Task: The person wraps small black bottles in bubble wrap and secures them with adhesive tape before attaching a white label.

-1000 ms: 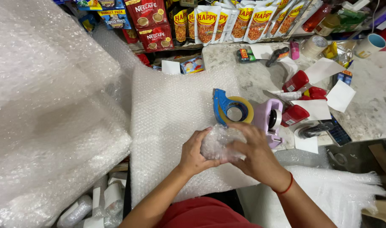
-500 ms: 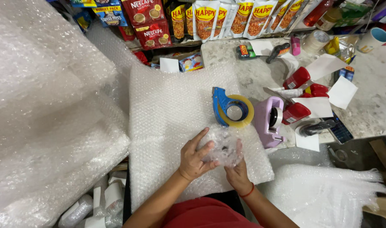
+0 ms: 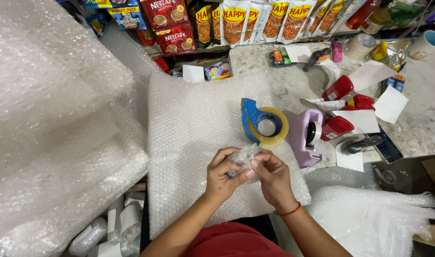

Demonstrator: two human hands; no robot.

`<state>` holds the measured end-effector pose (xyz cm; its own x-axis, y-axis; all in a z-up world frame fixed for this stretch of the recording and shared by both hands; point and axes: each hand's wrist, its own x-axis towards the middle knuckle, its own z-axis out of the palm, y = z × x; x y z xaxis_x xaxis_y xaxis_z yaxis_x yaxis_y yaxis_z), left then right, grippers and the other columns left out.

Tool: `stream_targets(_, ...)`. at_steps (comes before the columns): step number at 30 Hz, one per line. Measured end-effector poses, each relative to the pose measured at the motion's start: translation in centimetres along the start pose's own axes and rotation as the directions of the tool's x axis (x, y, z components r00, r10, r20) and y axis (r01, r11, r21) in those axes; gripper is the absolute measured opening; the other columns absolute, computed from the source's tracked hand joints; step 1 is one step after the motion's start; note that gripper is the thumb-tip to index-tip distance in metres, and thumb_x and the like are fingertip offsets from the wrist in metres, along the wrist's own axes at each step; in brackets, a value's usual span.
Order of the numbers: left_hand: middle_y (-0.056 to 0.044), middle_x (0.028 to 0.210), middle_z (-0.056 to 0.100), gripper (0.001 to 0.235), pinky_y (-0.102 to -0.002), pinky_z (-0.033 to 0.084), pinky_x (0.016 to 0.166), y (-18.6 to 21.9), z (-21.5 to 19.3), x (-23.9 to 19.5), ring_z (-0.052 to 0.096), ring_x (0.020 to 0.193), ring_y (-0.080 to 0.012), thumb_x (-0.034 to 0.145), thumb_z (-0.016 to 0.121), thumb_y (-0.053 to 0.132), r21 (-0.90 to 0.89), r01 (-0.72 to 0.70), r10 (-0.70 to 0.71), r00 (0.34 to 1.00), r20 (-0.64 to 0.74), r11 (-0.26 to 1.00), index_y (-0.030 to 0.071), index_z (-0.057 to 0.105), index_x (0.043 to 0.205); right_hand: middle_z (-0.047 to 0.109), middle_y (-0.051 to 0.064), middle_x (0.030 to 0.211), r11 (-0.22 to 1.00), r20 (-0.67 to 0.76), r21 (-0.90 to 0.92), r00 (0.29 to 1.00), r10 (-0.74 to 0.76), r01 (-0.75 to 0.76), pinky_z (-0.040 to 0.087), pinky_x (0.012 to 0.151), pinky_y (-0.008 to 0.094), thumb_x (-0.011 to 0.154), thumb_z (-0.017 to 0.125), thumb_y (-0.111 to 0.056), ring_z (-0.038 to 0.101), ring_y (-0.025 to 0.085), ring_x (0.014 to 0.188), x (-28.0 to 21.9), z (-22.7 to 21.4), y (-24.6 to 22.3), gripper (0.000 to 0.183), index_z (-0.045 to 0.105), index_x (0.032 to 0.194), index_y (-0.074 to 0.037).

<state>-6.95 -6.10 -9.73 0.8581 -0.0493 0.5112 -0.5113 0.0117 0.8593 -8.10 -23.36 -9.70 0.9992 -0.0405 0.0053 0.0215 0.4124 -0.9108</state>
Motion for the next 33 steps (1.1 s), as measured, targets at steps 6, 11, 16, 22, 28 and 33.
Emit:
stream_targets(6,-0.009,0.141,0.049,0.054,-0.028,0.060,0.093,2.6,-0.4,1.9,0.058,0.122,-0.0139,0.083,0.080,0.020,-0.278,0.317,-0.313,0.948,0.062,0.907,0.008,0.046,0.124,0.066,0.013,0.115,0.938,0.176,-0.125,0.923,0.342,-0.324,0.057,0.082,0.030,0.082,0.071,0.008,0.067,0.017,0.095,4.5,-1.6,-1.8,0.043,0.069,0.122,-0.006)
stream_targets(11,-0.027,0.106,0.074,0.034,-0.035,0.041,0.064,2.4,-1.8,3.4,0.054,0.073,-0.0250,0.094,0.072,0.001,-0.030,0.774,-0.753,0.623,0.213,0.632,-0.001,0.071,0.127,0.071,0.013,0.113,0.781,0.314,-0.592,0.949,-0.004,0.200,0.055,0.071,0.031,0.084,0.076,0.006,0.067,0.019,0.088,3.2,-0.5,-2.1,0.032,0.078,0.115,0.000)
stream_targets(16,-0.012,0.116,0.076,0.029,-0.026,0.055,0.083,0.5,-1.9,2.0,0.069,0.099,-0.0173,0.087,0.063,-0.010,-0.198,0.400,-0.378,0.915,0.138,0.895,-0.001,0.072,0.113,0.063,0.021,0.135,0.344,0.504,-0.732,0.807,-0.308,0.588,0.051,0.103,0.042,0.084,0.078,-0.007,0.063,0.038,0.125,-0.6,3.2,-3.9,0.044,0.068,0.127,0.002)
stream_targets(22,-0.016,0.127,0.068,0.025,-0.034,0.058,0.084,-0.3,-3.3,1.8,0.070,0.112,-0.0250,0.087,0.060,-0.004,-0.005,-0.005,0.006,0.989,0.149,1.000,0.001,0.069,0.108,0.069,0.014,0.130,0.218,0.546,-0.661,0.659,-0.517,0.718,0.051,0.114,0.044,0.091,0.075,-0.011,0.064,0.033,0.129,-0.1,3.7,-2.3,0.034,0.069,0.124,-0.006)
stream_targets(28,-0.016,0.110,0.059,0.027,-0.038,0.057,0.080,-1.0,-3.2,3.1,0.064,0.098,-0.0291,0.082,0.072,0.014,0.195,-0.246,0.198,0.951,0.239,0.949,-0.001,0.065,0.104,0.070,0.016,0.134,0.379,0.418,-0.748,0.830,-0.368,0.545,0.051,0.111,0.041,0.098,0.069,-0.019,0.064,0.033,0.131,0.7,1.6,-0.7,0.025,0.076,0.118,-0.006)
stream_targets(33,-0.015,0.106,0.060,0.016,-0.039,0.056,0.081,-0.7,-3.2,4.3,0.063,0.095,-0.0289,0.083,0.070,0.007,0.242,-0.258,0.249,0.966,0.068,0.935,0.000,0.063,0.096,0.066,0.025,0.134,0.542,0.270,-0.765,0.937,-0.222,0.349,0.045,0.110,0.044,0.099,0.066,-0.031,0.060,0.037,0.128,6.3,-2.1,-2.3,0.047,0.063,0.132,0.002)
